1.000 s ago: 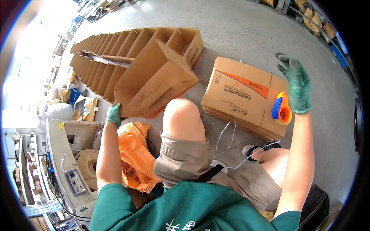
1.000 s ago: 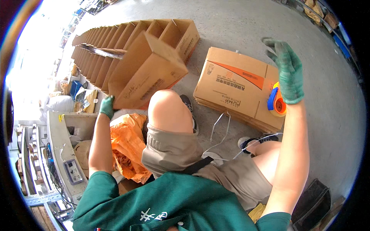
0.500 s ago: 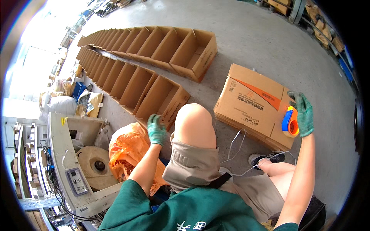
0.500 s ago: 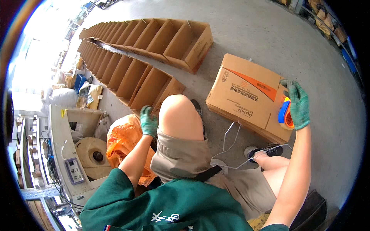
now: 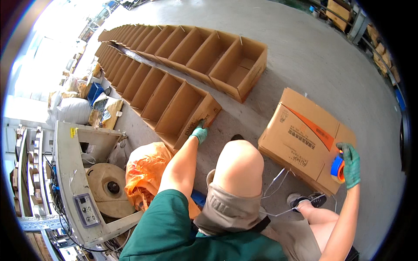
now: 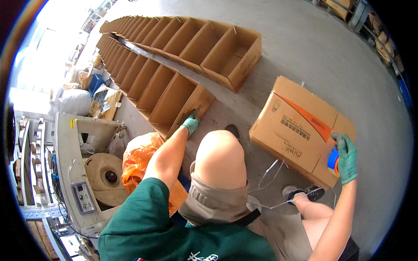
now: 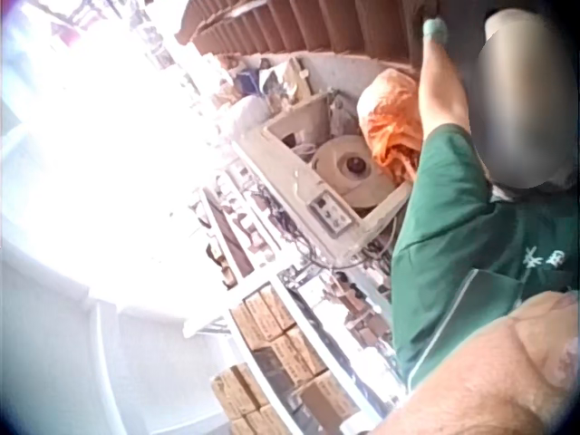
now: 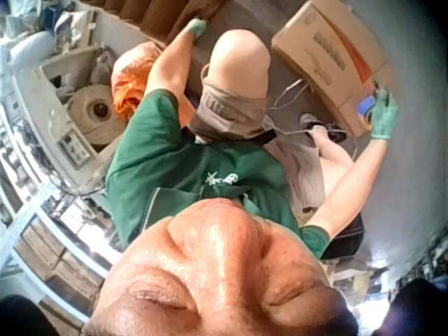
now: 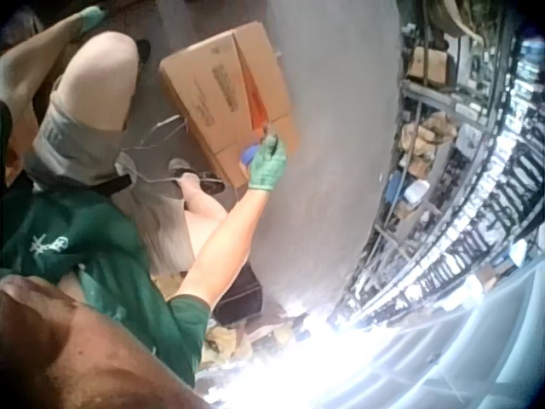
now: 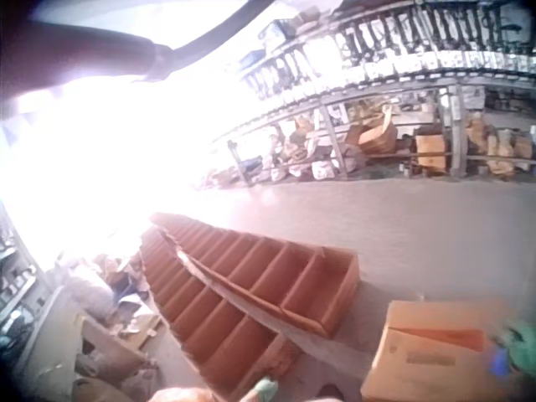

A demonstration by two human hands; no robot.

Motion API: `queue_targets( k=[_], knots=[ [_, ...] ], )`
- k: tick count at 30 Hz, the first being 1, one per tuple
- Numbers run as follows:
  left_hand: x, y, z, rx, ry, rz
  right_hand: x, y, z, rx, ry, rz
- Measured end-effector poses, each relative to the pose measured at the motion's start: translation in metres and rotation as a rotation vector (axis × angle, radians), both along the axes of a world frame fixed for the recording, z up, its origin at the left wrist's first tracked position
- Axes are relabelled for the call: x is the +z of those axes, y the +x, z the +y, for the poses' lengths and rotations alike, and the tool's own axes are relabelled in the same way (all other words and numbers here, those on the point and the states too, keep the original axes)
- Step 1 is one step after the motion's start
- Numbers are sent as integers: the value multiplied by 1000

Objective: The person sits on the floor and repeatedly assembles flat cardboard boxes into rectangular shapes. They use a handheld tape dispenser to seal the center seam of each box and then place the finished unit into a growing stack.

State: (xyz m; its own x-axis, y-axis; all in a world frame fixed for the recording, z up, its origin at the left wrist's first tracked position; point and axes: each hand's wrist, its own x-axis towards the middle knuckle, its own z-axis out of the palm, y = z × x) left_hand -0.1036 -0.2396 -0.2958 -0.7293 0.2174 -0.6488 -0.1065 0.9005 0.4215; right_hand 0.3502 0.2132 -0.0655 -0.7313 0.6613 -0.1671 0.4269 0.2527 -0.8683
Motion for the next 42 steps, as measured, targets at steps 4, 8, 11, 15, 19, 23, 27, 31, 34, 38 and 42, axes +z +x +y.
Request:
queue_targets(
  k=[4,8,11,15,19,23,27,31,34,38,42],
  knots=[
    [-17,-44,8,-88,-153,43,-17,2,5,-22,-26,-50],
    [-40,-97,2,-1005,-633,221,-15,-11,1,11,-9,-149],
    [-42,-126,55,-1918,-1014,481,-16,-1,2,-116,-71,-168],
    [-35,-161,39,-2590,-1645,454,-20,-12,4,-80,-74,-177],
    [2,-159,6,-2412,-1450,236,-22,-27,4,14,-89,-153],
    [70,-100,89,-692,-413,-37,-5,0,13,48,157,-290],
    [98,-66,115,-775,-53,-5,11,3,14,4,483,-522],
    [140,-46,197,-747,133,-137,7,24,11,13,561,-846],
    [170,7,279,-1008,-27,-82,-4,38,4,2,391,-1080],
    [116,53,312,-1414,-330,117,-36,49,-6,34,512,-1035],
    [80,114,329,-1396,-405,278,-150,90,16,-166,289,-808]
  ],
)
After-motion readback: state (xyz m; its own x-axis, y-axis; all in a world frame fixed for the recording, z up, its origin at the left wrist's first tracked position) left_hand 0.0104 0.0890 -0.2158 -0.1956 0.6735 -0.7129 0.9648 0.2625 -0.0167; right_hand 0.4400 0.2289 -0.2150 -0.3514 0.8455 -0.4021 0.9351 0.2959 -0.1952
